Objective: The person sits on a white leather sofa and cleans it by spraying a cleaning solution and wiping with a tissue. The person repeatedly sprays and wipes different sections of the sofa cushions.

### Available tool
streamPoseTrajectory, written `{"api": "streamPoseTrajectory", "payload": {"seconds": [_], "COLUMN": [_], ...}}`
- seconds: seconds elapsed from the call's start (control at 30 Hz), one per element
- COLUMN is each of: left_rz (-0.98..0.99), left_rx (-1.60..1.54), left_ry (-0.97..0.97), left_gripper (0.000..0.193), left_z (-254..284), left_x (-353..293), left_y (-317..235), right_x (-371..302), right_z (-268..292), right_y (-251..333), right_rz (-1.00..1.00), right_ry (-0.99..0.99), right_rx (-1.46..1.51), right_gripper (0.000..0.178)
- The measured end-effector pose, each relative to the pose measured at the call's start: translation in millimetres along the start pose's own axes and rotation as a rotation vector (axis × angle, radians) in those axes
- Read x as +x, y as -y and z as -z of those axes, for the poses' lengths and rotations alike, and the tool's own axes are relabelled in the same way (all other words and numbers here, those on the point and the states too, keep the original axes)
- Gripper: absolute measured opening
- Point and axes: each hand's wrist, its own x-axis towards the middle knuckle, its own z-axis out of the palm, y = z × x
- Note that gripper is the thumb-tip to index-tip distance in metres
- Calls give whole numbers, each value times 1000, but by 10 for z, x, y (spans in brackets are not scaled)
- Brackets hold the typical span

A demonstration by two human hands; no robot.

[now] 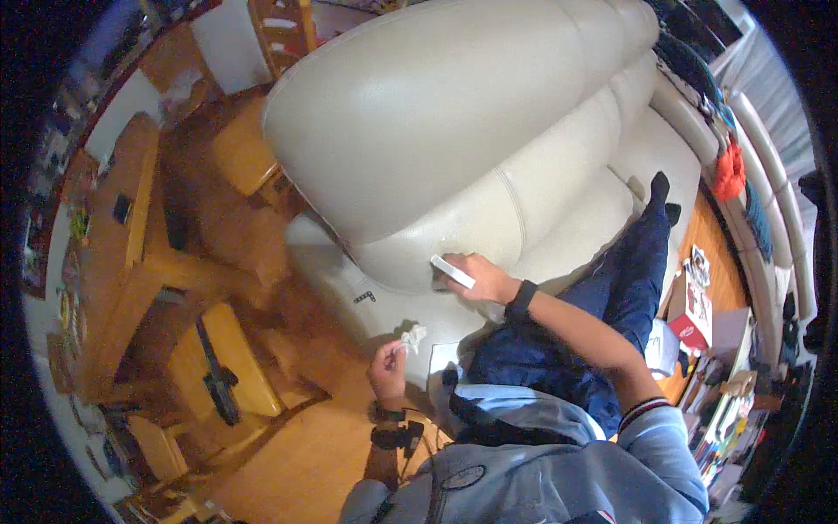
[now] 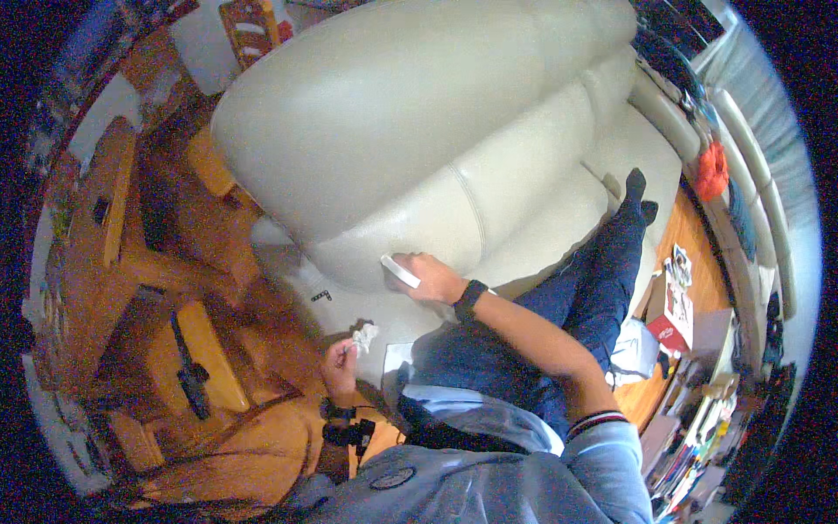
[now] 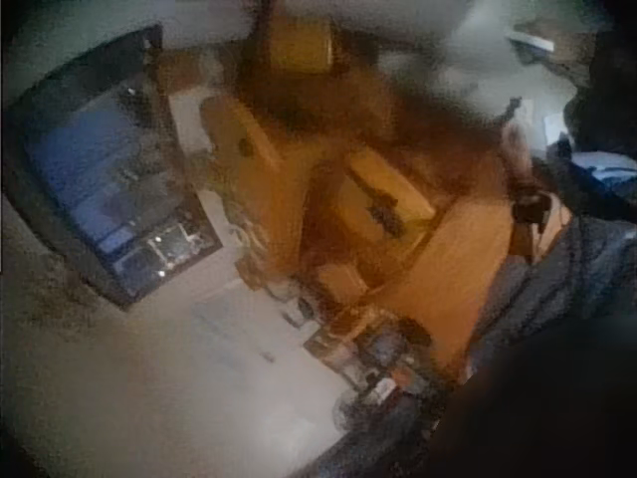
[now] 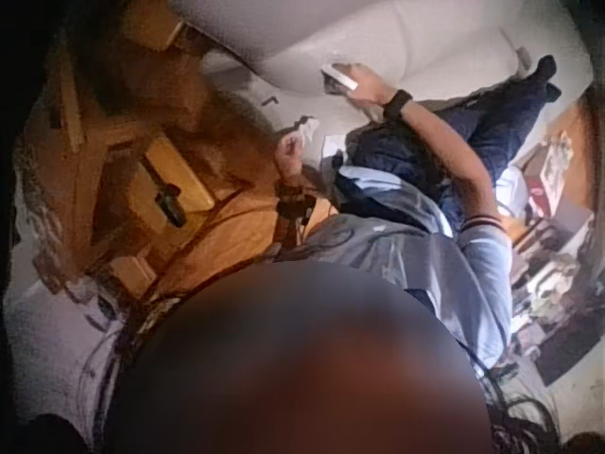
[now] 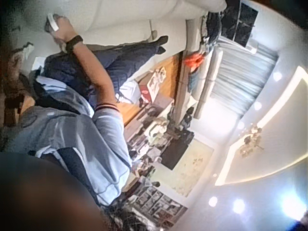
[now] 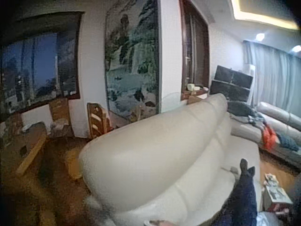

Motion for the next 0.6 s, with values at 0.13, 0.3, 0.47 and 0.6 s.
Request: {"api": "streamPoseTrajectory", "payload": {"seconds": [0.13, 0.3, 0.47, 0.6], "left_rz": [-113, -88, -151, -177], "left_rx": [-48, -43, -36, 128], "left_ry": [35, 127, 117, 31], "left_gripper": [16, 16, 19, 15], "left_z": [-12, -227, -378, -420], "left_x": [42, 309, 481, 446], "left_y": [49, -87, -366, -307], "right_x": [24, 1, -171, -112], "right_z": [215, 243, 7, 165], "right_y": [-107, -115, -138, -277], "right_rz": [-157, -193, -124, -168], "right_ry": [-4, -52, 87, -84], "right_rx": [-71, -118, -185, -175], "right_gripper": [32, 33, 39, 37]}}
